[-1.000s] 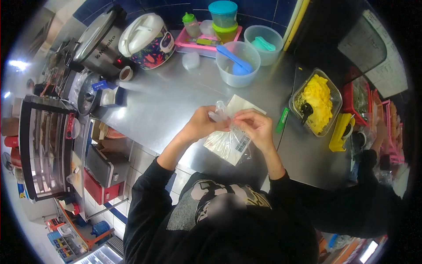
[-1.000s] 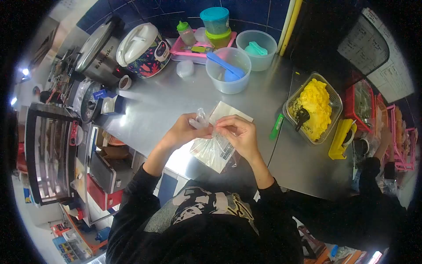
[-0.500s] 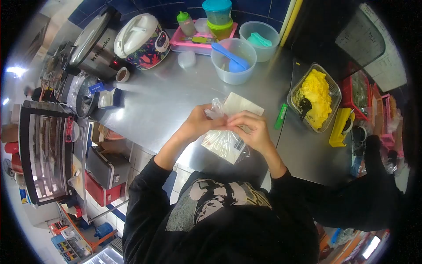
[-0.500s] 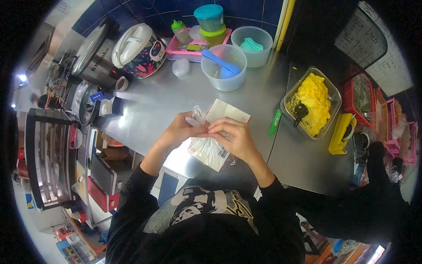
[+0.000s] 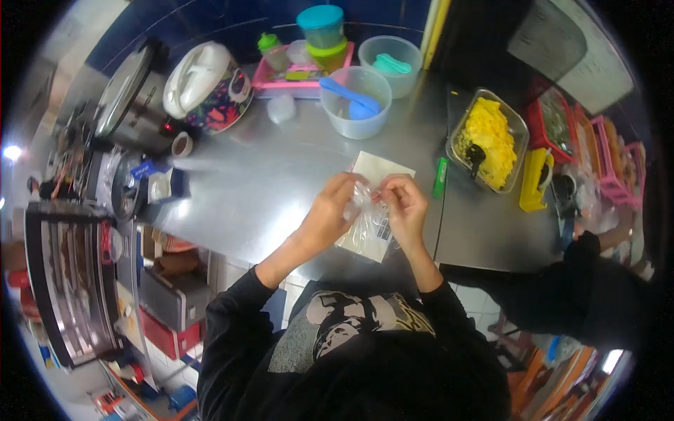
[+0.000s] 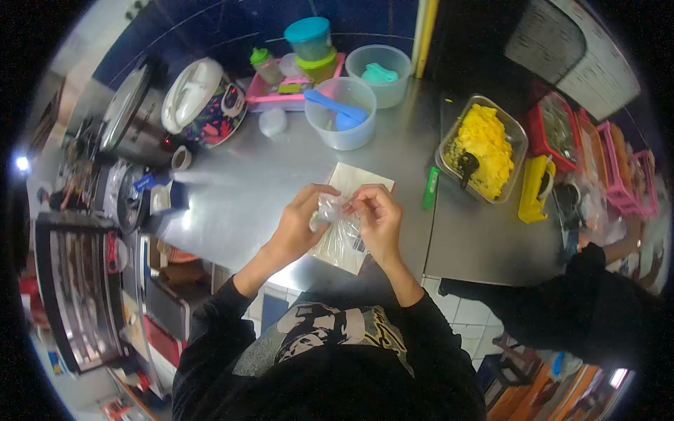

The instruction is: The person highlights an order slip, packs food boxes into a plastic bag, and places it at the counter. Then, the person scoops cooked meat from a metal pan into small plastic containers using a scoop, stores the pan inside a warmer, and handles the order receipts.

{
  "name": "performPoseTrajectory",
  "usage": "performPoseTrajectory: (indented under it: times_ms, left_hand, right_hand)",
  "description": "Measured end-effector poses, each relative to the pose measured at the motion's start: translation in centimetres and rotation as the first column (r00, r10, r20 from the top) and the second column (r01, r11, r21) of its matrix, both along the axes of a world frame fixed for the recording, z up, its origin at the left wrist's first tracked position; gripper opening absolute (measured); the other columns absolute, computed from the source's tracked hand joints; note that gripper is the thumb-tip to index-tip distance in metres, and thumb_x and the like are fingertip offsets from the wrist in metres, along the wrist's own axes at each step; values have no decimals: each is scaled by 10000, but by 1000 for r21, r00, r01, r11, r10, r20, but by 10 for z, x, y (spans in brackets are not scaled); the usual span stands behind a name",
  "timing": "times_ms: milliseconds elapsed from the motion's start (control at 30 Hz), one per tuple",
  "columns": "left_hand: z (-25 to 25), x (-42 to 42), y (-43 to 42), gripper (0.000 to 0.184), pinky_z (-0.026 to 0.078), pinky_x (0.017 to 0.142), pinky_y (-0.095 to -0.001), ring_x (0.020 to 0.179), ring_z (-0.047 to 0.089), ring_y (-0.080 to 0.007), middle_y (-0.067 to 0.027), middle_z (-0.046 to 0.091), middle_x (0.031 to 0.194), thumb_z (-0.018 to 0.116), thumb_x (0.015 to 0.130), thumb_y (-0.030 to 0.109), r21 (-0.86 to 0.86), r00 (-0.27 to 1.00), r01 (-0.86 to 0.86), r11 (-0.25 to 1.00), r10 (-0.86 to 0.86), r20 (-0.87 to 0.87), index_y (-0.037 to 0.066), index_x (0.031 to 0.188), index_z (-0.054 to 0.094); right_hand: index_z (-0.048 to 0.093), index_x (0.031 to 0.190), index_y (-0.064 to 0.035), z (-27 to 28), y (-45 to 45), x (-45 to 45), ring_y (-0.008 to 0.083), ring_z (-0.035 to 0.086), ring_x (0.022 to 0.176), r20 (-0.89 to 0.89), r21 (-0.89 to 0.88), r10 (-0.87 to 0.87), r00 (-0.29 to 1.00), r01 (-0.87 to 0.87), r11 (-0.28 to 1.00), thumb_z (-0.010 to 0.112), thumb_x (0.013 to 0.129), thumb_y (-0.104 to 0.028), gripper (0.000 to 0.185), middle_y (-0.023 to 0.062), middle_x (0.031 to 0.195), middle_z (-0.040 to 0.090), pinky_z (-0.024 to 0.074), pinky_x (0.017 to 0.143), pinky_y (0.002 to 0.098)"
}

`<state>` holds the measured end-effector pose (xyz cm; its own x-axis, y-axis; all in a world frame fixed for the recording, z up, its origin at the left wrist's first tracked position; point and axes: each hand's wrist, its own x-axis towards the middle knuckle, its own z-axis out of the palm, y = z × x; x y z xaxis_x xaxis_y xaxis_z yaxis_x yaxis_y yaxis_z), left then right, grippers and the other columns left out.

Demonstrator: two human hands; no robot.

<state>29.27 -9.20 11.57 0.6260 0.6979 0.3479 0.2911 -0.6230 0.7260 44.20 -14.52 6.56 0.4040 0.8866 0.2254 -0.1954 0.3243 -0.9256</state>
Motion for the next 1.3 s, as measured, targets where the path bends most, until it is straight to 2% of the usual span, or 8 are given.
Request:
performPoseTrajectory:
  times_ms: [100, 567, 833, 867, 900, 967, 1100, 1300]
  left_hand:
    - [-2, -4, 27, 297, 467, 804, -375, 938, 561, -318, -126, 593, 1055, 629, 662, -63, 292, 931, 357, 887, -314, -185, -10, 947, 561]
    - [5, 17, 81, 175, 474, 806, -354, 944, 578, -264, -100, 588, 978, 581, 699, 1, 300, 485, 874, 382, -719, -497, 19, 871, 550]
    - [-32, -19, 29, 248, 494, 815, -358, 901, 622, -298, -137, 658, 956, 531, 715, -97, 353, 937, 344, 870, -342, -70, 24, 908, 629]
    - [-47, -23, 23, 223, 496, 791, -354, 867, 625, -311, -148, 659, 927, 540, 728, -84, -472, 935, 294, 831, -148, 323, 5, 910, 633]
    - [-58, -24, 17, 182, 501, 771, -363, 844, 625, -325, -162, 653, 893, 547, 741, -74, 80, 940, 293, 953, -303, 158, 0, 886, 628]
    - [5, -8, -67, 148, 506, 736, -372, 847, 627, -323, -156, 652, 888, 584, 690, -53, 569, 917, 378, 730, -381, -121, 6, 825, 600]
    - [30, 1, -208, 189, 503, 716, -376, 827, 628, -318, -147, 649, 885, 600, 644, -59, 704, 841, 469, 534, -513, -172, 13, 818, 580]
    - [41, 43, -441, 106, 499, 712, -354, 750, 634, -262, -137, 658, 820, 613, 738, -32, 432, 916, 324, 841, -394, 79, 2, 839, 606]
  right_hand:
    - [516, 816, 12, -2, 1, -2, 141, 598, 721, 41, -69, -99, 994, 101, 992, 508, 854, 112, 107, 48, 793, 541, 508, 661, 268]
    - [537, 830, 1, -2, 15, 1, 156, 570, 669, -432, -377, -310, 847, 142, 915, 526, 893, 8, 64, 71, 773, 572, 513, 619, 301]
    - [575, 866, -65, -54, -161, -16, 157, 612, 741, -519, -375, -535, 667, 385, 843, 537, 919, -160, 115, 50, 834, 605, 529, 696, 312]
    - [585, 849, -85, -81, -203, -25, 145, 587, 702, -328, -437, -548, 769, 391, 810, 553, 897, -140, 80, 38, 785, 603, 494, 654, 296]
    - [590, 839, -83, -108, -244, -36, 135, 558, 658, -437, -488, -529, 728, 302, 819, 582, 866, -131, 56, 38, 740, 595, 458, 596, 294]
    - [599, 942, -58, -152, -323, -57, 170, 586, 676, -575, -583, -541, 614, 156, 797, 617, 841, -135, 128, 62, 796, 613, 491, 570, 311]
    - [500, 1162, -37, -172, -470, -90, 232, 598, 839, -721, -574, -506, 473, 0, 819, 583, 882, -248, 361, 114, 989, 595, 536, 743, 380]
    - [404, 1316, -83, -135, -630, -67, 269, 463, 1179, -927, -284, -242, 287, -114, 952, 515, 881, -547, 645, 137, 1261, 499, 393, 993, 441]
